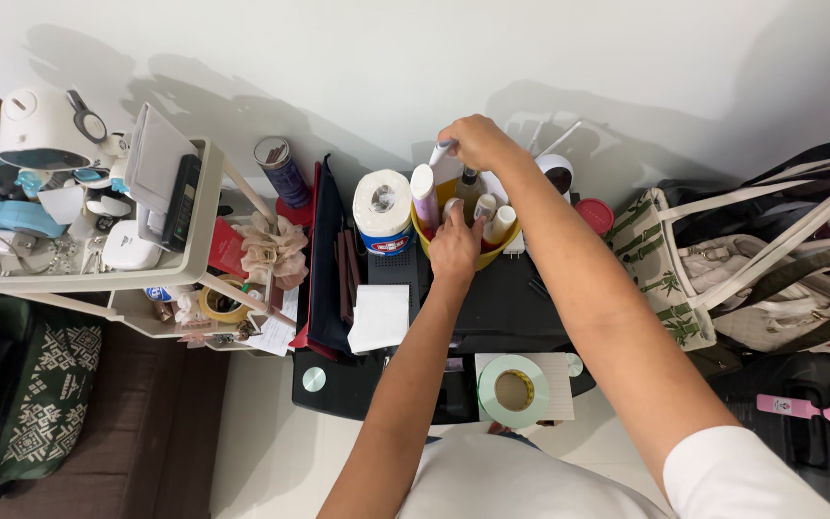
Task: The person organizes various items on a cluttered desk, including placing markers into a yellow container, folding a white paper, and arranging a roll of tape. They also briefly handle a small metallic object before returning to the desk.
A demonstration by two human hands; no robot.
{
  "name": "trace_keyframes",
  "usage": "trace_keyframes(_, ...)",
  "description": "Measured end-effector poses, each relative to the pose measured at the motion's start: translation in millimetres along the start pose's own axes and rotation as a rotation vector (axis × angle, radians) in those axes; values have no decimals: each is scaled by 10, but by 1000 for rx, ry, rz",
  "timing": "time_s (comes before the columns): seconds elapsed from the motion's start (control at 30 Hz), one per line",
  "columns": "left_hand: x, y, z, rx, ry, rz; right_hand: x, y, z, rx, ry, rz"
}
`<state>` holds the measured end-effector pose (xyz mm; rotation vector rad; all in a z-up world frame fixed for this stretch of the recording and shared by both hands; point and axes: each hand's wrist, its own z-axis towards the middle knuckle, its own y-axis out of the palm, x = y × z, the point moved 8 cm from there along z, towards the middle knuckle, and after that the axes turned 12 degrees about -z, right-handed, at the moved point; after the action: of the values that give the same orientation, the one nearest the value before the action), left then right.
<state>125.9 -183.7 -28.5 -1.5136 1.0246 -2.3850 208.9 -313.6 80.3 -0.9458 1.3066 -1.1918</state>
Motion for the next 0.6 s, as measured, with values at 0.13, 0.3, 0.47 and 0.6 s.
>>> trace_keyframes(0.13,19,-1,10,14,10,-13,116,-2,-8,66,24,4)
trace_keyframes(0.3,15,-15,6,31,14,-11,398,94,-86,89,192,-23)
trace_keyframes(0.47,25,-18,2,29,19,-7,337,202,-75,154,120,-160)
trace_keyframes(0.6,46,-23,-3,39,24,-1,287,245,-47,107,100,-315)
